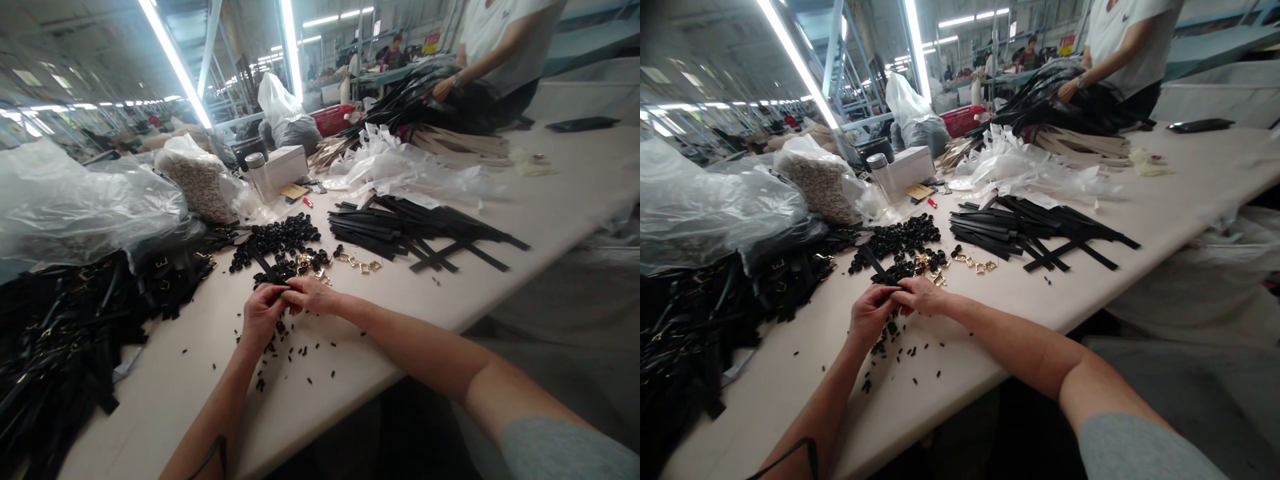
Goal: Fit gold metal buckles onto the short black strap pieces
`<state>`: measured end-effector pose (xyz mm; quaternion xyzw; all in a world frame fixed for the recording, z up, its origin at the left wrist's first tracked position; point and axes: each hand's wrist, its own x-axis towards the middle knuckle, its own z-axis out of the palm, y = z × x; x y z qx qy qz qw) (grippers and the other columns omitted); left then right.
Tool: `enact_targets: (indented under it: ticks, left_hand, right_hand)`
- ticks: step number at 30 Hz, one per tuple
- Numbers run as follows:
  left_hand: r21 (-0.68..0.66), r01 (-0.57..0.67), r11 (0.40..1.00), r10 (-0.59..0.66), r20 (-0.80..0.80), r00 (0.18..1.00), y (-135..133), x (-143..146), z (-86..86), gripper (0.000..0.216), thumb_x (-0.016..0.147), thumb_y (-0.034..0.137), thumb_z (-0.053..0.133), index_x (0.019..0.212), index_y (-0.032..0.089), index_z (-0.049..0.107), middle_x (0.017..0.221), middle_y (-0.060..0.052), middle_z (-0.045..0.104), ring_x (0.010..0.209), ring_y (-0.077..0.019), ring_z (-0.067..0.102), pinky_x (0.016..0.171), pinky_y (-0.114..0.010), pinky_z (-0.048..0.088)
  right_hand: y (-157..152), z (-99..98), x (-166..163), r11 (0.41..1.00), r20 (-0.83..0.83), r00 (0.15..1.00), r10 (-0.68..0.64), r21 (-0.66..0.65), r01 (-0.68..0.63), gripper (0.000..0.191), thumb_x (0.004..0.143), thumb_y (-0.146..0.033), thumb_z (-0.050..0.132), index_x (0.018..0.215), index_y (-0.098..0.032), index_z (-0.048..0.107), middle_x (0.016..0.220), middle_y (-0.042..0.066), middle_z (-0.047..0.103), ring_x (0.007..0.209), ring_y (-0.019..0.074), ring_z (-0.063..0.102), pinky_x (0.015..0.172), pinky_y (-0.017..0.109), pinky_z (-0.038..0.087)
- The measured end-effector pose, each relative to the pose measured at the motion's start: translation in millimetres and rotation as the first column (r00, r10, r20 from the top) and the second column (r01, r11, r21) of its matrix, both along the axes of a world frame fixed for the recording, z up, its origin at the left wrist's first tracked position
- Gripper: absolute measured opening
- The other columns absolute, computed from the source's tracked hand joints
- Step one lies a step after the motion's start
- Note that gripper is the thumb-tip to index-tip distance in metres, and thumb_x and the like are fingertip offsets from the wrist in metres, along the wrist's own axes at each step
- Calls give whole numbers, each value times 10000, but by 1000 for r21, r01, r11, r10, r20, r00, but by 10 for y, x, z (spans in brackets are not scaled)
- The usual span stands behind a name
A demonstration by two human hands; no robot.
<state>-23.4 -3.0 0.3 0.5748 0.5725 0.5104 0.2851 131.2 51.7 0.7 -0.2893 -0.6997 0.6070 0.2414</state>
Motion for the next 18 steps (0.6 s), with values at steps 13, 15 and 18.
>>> enact_targets:
  ticks: [13,15,18]
  left_hand:
    - [-235,81,969,106,685,721,34,-59,68,416,604,347,826,927,137,667,684,1,637,544,-65,567,519,-148,460]
    - [-247,127,961,90,709,700,29,-65,90,393,611,327,821,908,110,685,664,2,625,524,-45,536,502,-123,446]
    - [-275,184,944,85,740,667,16,-62,110,337,608,306,817,835,92,689,649,1,613,508,-36,507,477,-105,435]
  right_hand:
    - [-7,86,36,999,47,999,27,-25,-26,163,894,-241,478,797,-141,562,607,-23,600,456,56,530,438,150,416]
    - [-12,102,48,998,58,997,60,-7,-59,178,899,-235,467,791,-132,565,611,-22,600,444,44,513,429,137,396]
    - [-12,115,73,994,69,993,98,34,-100,184,898,-229,464,788,-128,570,623,-18,603,461,46,526,432,133,386]
